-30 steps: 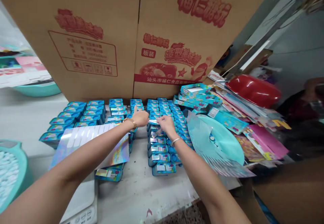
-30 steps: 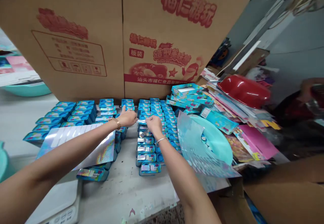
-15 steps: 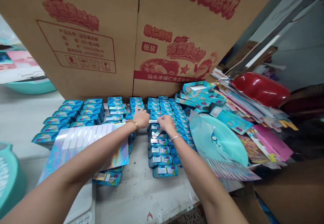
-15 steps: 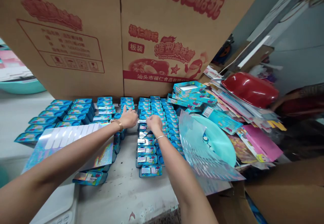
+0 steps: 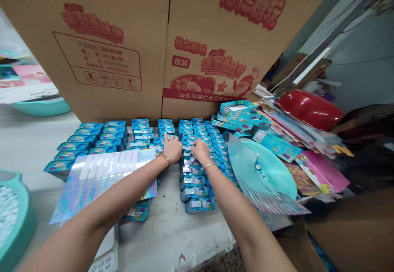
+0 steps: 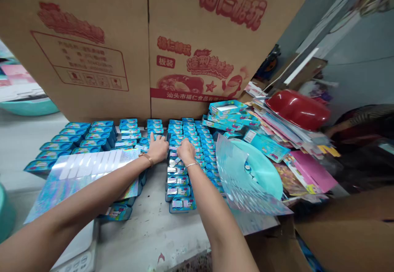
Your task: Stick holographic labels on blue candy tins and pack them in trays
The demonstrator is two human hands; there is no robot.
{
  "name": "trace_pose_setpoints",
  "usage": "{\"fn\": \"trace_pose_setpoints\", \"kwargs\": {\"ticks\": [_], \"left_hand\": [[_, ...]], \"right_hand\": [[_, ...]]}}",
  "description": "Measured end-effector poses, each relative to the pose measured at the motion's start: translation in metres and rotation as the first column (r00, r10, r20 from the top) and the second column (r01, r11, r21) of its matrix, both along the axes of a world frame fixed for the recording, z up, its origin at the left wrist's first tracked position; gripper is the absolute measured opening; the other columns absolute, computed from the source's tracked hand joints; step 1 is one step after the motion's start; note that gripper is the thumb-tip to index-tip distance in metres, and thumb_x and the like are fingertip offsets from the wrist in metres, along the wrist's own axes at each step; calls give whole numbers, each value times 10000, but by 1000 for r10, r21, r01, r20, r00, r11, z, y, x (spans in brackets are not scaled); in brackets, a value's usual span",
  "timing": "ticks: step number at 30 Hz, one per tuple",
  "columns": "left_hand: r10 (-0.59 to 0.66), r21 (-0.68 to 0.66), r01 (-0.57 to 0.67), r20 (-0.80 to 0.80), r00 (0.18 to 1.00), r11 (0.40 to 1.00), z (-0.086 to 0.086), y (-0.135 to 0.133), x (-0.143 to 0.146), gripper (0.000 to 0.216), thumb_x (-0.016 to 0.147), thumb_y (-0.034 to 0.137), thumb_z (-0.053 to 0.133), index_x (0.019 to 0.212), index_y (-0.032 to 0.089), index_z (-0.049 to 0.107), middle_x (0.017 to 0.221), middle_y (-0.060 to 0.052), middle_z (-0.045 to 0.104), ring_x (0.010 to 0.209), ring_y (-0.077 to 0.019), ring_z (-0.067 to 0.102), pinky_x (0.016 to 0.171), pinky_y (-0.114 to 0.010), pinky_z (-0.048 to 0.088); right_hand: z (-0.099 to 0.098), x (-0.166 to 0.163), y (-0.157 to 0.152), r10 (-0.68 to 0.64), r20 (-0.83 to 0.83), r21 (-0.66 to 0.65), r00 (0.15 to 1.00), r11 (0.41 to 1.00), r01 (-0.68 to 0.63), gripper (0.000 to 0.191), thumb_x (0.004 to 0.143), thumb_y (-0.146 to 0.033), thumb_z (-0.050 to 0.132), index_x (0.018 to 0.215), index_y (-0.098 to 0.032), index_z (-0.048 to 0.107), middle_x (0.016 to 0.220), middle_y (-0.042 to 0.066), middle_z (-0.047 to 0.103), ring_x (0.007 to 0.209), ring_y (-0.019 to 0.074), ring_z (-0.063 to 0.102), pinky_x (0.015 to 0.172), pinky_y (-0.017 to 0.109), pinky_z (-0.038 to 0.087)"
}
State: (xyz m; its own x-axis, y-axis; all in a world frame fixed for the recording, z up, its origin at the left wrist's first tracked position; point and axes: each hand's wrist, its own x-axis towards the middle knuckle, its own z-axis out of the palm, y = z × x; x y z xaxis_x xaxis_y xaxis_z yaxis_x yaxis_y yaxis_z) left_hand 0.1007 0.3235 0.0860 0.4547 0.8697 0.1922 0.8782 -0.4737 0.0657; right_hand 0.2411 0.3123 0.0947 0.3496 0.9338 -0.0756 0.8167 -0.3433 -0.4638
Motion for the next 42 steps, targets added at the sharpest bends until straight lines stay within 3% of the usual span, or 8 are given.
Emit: {"fn": "trace_pose_setpoints", "kwargs": {"ticks": [4,8,15,21,28,33,37,42], "left_hand": [[-14,-22,14,20,1000,1000,-5,-6,2,274,790,67,527,877,122,781,1068,-201,673,1229,-402,458,1156,-675,100],[-59,-87,67,89,994,994,6,-7,-7,240,734,42,570,806,140,777,1002,-183,694,1242,-381,463,1176,-611,116],[-41,-302,168,384,922,938,50,-2,-23,532,1005,391,247,1053,140,714,1026,-133,721,989,-248,640,903,-368,487],[177,-685,361,581,794,633,52,-8,-24,840,855,807,201,918,147,716,916,-97,744,774,-194,662,640,-260,494],[59,-522,208,449,892,828,39,20,-32,475,855,563,477,699,157,671,640,-30,633,619,-166,563,576,-256,398],[-15,-314,84,214,977,946,49,35,-22,299,868,292,479,754,160,723,905,-122,709,983,-298,613,935,-449,423],[-26,-174,32,36,999,984,45,39,-8,258,843,201,508,867,153,760,1114,-172,685,1204,-368,504,1120,-643,170],[-28,-80,22,-80,996,997,33,42,1,278,813,156,528,946,143,772,1132,-185,667,1213,-382,481,1134,-702,71]], "right_hand": [[2,6,1,-4,-83,15,997,1000,5,262,737,-75,626,970,-183,683,958,96,739,899,230,676,690,252,450],[13,21,4,6,-254,8,967,1000,-4,77,760,-165,646,683,-171,643,580,15,638,579,155,604,534,215,408],[49,27,1,6,-520,42,854,999,18,266,806,-364,662,633,-200,545,423,-46,476,400,109,424,411,214,332],[61,9,3,2,-652,7,758,1000,4,302,860,-381,623,648,-218,483,454,-36,519,419,111,462,433,212,388],[55,14,12,13,-669,-8,743,1000,-24,197,795,-323,709,820,-199,557,639,-14,634,543,126,596,526,229,488],[30,11,27,4,-508,47,861,999,24,313,718,-161,693,1005,-199,572,670,-40,621,610,143,599,567,232,467],[14,7,38,-25,-293,111,956,992,60,305,727,-163,667,1013,-230,581,786,-14,652,773,186,614,686,268,452],[7,6,41,-31,-147,87,989,995,44,284,755,-193,649,1027,-247,588,905,16,684,877,221,623,742,297,445]]}}
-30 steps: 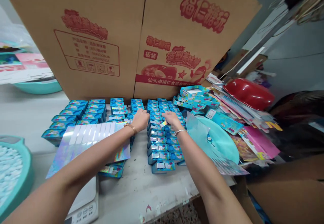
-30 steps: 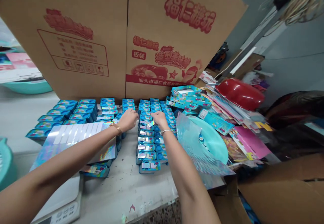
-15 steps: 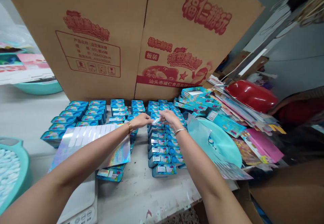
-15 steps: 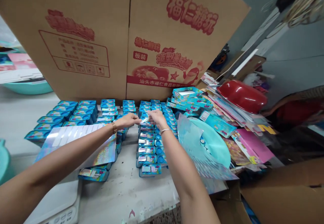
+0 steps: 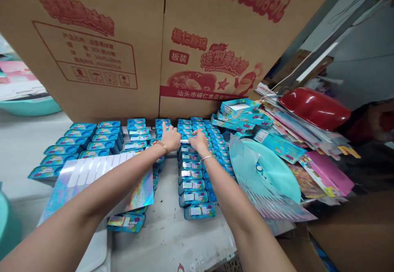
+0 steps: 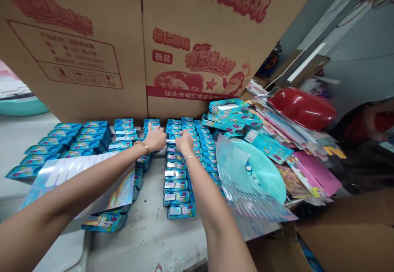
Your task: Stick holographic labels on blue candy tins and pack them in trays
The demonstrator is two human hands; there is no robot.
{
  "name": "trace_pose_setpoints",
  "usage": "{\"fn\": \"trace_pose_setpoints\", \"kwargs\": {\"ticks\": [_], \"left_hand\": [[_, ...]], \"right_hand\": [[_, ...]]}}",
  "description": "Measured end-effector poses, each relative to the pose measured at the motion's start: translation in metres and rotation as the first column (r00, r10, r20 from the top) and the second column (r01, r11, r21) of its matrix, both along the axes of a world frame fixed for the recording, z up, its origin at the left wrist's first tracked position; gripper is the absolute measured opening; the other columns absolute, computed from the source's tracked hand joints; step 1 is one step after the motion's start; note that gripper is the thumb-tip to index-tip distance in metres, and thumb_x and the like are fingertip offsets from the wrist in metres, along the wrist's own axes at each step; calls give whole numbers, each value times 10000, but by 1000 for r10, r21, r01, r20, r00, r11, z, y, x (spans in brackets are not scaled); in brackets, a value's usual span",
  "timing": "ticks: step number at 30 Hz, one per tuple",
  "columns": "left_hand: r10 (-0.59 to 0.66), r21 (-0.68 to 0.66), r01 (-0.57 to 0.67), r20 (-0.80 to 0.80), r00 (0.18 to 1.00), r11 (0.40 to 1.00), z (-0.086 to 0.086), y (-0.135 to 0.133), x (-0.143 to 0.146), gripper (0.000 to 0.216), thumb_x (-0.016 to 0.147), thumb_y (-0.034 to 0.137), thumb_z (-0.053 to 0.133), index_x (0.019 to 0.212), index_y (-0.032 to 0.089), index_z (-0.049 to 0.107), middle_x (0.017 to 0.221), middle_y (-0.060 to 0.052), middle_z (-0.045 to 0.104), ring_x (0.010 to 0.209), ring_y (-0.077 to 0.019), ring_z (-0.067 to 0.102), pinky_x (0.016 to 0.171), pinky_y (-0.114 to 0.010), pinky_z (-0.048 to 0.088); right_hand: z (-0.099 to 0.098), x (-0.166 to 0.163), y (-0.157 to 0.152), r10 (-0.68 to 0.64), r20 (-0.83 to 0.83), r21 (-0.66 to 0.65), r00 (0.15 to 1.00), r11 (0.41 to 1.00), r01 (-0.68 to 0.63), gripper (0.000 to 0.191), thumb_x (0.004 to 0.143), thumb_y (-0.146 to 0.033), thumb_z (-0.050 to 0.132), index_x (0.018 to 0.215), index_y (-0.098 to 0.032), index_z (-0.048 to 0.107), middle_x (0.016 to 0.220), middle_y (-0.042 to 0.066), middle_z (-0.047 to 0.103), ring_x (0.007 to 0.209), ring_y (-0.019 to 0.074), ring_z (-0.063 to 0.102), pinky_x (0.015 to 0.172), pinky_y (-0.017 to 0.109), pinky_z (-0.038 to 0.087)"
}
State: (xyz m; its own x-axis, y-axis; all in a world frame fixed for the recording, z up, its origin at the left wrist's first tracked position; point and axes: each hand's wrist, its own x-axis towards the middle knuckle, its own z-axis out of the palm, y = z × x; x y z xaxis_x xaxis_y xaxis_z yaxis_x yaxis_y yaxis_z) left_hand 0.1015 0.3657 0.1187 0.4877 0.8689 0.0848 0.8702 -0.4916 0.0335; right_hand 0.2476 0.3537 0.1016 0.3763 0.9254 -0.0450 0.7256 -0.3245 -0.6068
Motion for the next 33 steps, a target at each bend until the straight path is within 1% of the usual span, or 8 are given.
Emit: {"fn": "trace_pose_setpoints", "kwargs": {"ticks": [5,11,16,20,23,27,30,33], "left_hand": [[-22,60,24,-27,999,998,-9,1,-1,290,800,162,538,953,141,783,1113,-195,657,1242,-392,448,1147,-705,0],[-19,57,20,-17,1000,998,-19,1,-1,293,813,188,531,958,161,784,1163,-194,654,1327,-410,385,1148,-703,38],[4,15,-4,17,1000,1000,-26,1,1,315,840,177,488,954,156,780,1148,-197,675,1354,-406,385,1131,-722,86],[23,-18,-22,46,999,1000,-31,1,2,326,859,181,464,945,149,777,1148,-202,684,1358,-412,395,1113,-745,111],[26,-12,-26,64,998,1000,-38,0,1,299,847,175,493,941,150,775,1159,-203,678,1382,-418,365,1122,-745,89],[23,20,-25,95,995,999,-48,-3,2,284,831,149,520,957,178,774,1187,-188,668,1417,-412,315,1146,-723,35],[9,10,-10,123,992,1000,-43,-5,4,264,784,106,560,919,192,770,1119,-166,700,1403,-410,343,1147,-718,55],[-15,-7,16,190,982,1000,-14,-6,-10,236,778,111,580,912,204,751,1137,-128,705,1396,-386,375,1147,-694,144]], "right_hand": [[-5,0,1,24,73,-30,997,999,-22,286,779,-189,619,1055,-253,586,948,26,692,900,224,633,741,301,448],[-10,-3,0,63,145,-21,987,998,-60,299,816,-180,581,1108,-242,568,965,53,695,917,238,643,752,316,445],[-13,-6,-6,102,201,19,974,994,-108,269,853,-152,528,1113,-218,556,968,74,674,929,246,632,785,327,432],[-17,-5,-13,121,228,71,966,988,-140,210,872,-177,529,1074,-220,564,1104,84,610,956,229,602,815,320,425],[-21,-4,-15,129,234,105,964,982,-157,202,873,-191,537,1069,-224,566,1146,81,556,932,220,588,808,317,425],[-27,-4,-13,138,225,133,965,976,-171,238,859,-127,506,1063,-222,584,1099,69,539,926,210,573,829,310,420],[-25,1,-13,136,212,152,968,974,-170,303,822,-57,468,1045,-212,602,1082,69,541,929,203,569,844,300,423],[-16,9,-20,114,195,187,974,971,-151,333,801,-42,442,1055,-181,605,1102,95,550,935,207,573,846,299,439]]}}
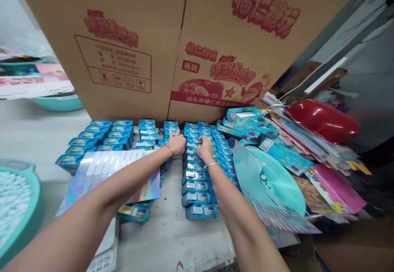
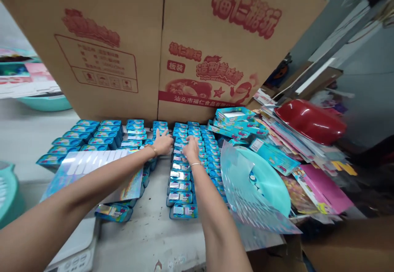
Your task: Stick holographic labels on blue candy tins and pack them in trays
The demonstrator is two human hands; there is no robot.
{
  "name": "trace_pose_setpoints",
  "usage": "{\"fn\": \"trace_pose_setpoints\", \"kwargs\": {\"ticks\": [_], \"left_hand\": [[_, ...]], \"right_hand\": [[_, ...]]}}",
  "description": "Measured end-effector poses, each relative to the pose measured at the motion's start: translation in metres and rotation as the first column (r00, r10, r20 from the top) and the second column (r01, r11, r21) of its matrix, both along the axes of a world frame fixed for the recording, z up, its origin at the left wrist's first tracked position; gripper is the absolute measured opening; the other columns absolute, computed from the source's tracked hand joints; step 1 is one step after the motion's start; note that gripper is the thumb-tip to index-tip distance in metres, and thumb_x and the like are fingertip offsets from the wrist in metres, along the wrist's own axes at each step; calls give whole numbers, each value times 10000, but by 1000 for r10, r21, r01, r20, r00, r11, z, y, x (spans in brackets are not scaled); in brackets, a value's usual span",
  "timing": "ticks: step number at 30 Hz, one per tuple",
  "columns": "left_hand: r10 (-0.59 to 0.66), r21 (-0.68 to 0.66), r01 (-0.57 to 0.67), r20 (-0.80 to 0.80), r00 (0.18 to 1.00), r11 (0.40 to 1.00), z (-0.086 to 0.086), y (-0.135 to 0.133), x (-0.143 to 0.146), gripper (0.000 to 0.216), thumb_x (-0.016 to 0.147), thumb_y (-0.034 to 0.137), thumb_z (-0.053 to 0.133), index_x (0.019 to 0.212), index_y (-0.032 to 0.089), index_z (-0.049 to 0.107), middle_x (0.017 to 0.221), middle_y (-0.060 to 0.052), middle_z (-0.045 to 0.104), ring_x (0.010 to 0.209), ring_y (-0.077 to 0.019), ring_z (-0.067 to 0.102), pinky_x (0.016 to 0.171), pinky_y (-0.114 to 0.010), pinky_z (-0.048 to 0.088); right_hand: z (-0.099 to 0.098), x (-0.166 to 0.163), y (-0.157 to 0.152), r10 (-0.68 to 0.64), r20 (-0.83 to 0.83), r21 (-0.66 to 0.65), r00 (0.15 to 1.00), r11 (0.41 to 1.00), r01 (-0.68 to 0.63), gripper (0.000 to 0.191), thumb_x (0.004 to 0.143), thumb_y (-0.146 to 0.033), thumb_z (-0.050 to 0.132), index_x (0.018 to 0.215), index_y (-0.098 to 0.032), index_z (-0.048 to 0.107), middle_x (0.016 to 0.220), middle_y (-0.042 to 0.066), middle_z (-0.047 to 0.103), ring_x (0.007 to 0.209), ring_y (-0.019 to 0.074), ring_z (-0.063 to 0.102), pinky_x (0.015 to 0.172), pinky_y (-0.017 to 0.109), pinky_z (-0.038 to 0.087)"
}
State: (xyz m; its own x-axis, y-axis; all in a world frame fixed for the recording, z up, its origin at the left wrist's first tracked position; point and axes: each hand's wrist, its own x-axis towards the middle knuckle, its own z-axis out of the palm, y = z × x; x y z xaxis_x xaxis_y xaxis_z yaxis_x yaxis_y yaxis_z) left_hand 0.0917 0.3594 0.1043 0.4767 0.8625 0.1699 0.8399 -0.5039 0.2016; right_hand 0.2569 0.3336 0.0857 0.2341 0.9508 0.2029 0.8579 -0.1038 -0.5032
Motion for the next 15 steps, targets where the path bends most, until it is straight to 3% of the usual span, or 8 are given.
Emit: {"fn": "trace_pose_setpoints", "kwargs": {"ticks": [4,7,9,11,13,15], "left_hand": [[66,53,-76,176,982,996,54,-9,-62,317,917,278,501,1188,227,657,1333,-80,624,1374,-296,425,1163,-532,280],[186,63,-211,274,944,975,67,-35,-122,412,982,315,383,1329,168,549,1340,-102,621,1254,-223,547,1099,-364,390],[283,58,-312,290,914,948,55,-62,-152,456,987,288,345,1382,113,487,1360,-160,598,1249,-259,552,1091,-409,394],[387,60,-418,282,878,906,32,-89,-170,501,973,254,344,1433,69,422,1392,-231,553,1306,-349,491,1116,-569,311],[445,59,-471,242,862,880,6,-108,-177,505,971,232,330,1451,96,409,1426,-234,524,1368,-380,418,1121,-668,224],[443,44,-463,227,867,885,-13,-119,-178,454,974,253,349,1397,167,490,1434,-186,539,1391,-361,401,1129,-680,203]], "right_hand": [[19,-11,-22,55,-15,86,998,995,-53,325,906,-149,377,1170,-131,564,1166,140,559,945,210,575,875,321,455],[31,-54,-40,246,19,125,969,961,-247,318,965,-216,362,1189,-154,578,1151,110,602,976,201,574,894,306,456],[37,-94,-50,390,77,121,917,910,-397,292,975,-247,418,1188,-187,609,1154,86,624,1066,206,552,943,302,434],[39,-135,-57,503,154,86,851,851,-518,294,967,-273,491,1229,-225,618,1190,73,625,1129,217,520,979,307,407],[38,-168,-61,565,231,29,792,809,-587,323,960,-285,529,1273,-263,605,1224,72,613,1143,232,501,966,325,401],[33,-190,-62,577,300,-34,760,802,-596,286,968,-274,515,1229,-261,631,1205,91,612,1124,254,500,921,352,405]]}}
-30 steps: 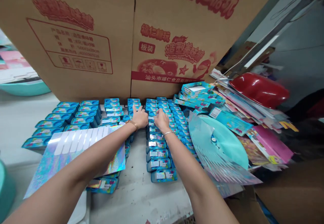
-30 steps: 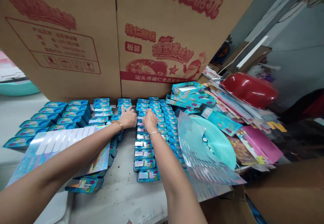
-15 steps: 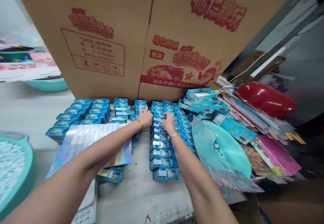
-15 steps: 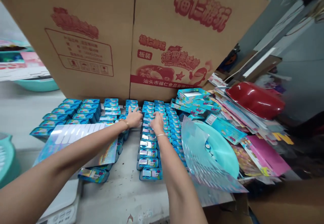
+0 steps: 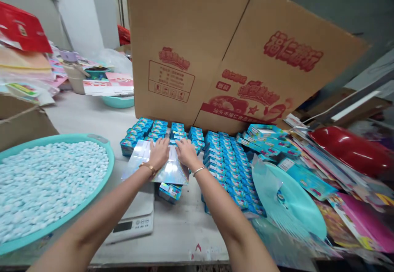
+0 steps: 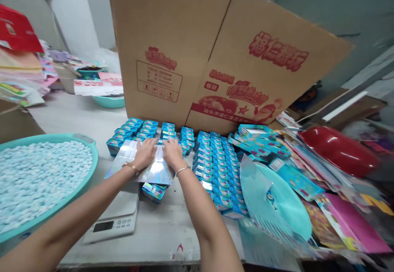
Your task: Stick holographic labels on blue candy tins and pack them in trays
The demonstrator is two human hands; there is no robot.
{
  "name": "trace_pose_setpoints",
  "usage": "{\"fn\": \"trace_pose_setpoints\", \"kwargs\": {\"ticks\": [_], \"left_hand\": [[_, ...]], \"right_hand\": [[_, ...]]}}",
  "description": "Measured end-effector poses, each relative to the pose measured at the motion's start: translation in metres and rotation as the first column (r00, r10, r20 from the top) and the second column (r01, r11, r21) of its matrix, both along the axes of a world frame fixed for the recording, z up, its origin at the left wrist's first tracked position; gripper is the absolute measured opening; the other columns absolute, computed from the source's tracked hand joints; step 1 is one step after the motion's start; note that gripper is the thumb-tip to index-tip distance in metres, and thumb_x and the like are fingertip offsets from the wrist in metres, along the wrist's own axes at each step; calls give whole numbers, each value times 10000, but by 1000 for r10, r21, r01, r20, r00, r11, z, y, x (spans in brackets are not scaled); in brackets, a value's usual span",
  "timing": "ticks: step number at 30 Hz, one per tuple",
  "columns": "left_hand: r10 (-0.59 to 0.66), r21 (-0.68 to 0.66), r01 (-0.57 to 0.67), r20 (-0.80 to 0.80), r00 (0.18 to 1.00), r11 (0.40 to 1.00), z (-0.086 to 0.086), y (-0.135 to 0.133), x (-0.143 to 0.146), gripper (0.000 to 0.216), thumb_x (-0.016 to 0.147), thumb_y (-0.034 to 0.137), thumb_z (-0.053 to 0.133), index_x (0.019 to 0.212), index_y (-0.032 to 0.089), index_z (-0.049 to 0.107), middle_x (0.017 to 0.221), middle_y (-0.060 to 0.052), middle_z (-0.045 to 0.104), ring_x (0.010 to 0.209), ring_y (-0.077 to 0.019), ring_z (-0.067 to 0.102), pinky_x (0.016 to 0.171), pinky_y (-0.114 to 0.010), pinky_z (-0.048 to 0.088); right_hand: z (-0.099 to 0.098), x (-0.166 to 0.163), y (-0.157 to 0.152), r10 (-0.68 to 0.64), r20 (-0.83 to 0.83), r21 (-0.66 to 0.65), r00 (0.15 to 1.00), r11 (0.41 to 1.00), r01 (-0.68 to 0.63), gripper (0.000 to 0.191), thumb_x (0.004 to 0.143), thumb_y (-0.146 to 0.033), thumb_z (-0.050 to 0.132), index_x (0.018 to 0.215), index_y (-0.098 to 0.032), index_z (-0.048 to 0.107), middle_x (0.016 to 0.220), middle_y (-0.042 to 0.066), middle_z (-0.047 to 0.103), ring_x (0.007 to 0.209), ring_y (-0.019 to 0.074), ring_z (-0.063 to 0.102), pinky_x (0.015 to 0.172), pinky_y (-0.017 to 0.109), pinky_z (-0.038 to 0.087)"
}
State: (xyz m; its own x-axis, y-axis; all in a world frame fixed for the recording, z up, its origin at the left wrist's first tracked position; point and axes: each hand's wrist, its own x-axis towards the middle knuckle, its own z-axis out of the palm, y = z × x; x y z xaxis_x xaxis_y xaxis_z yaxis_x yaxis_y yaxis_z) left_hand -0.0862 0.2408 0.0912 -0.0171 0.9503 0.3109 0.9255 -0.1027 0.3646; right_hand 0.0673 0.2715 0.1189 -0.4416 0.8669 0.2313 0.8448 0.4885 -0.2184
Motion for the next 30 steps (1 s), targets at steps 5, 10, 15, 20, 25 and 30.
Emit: {"fn": "trace_pose_setpoints", "kwargs": {"ticks": [5,10,15,20,25,30], "left_hand": [[-26,9,25,38,999,1000,-13,-2,1,324,975,291,410,1217,238,619,1336,-126,618,1401,-321,397,1162,-658,145],[-19,29,18,68,997,999,-12,-3,0,293,980,282,403,1184,241,610,1222,-125,631,1304,-299,477,1182,-624,124],[-16,41,13,72,997,999,-12,-6,1,275,987,298,401,1156,234,608,1170,-120,624,1184,-288,531,1177,-610,139],[-11,50,7,72,997,999,-12,-5,1,263,990,303,399,1143,232,600,1164,-119,621,1161,-291,535,1169,-614,149],[-15,61,10,73,997,998,-13,-4,0,251,992,292,394,1132,228,592,1156,-121,620,1155,-291,537,1165,-618,153],[-20,84,14,66,998,996,-16,-2,1,230,985,286,416,1118,217,591,1139,-119,620,1137,-299,536,1152,-636,163]], "right_hand": [[-12,-11,1,-64,165,12,984,998,62,217,985,-261,479,1033,-203,682,1098,118,630,1031,263,539,853,366,385],[-12,0,-7,-35,244,67,969,998,19,224,1003,-291,459,1097,-228,653,1082,93,636,1023,248,543,868,352,358],[-13,3,-21,6,281,133,960,990,-46,333,1023,-229,361,1279,-203,573,1152,122,624,1069,262,515,929,385,342],[-21,3,-27,18,308,162,951,984,-71,381,1007,-179,368,1365,-175,496,1262,129,593,1131,263,488,963,384,361],[-28,4,-32,15,320,175,947,982,-75,374,998,-160,388,1353,-170,504,1355,141,546,1250,266,437,1022,389,351],[-27,5,-37,13,312,184,950,980,-74,319,988,-166,423,1277,-174,559,1212,138,607,1124,262,502,958,377,388]]}}
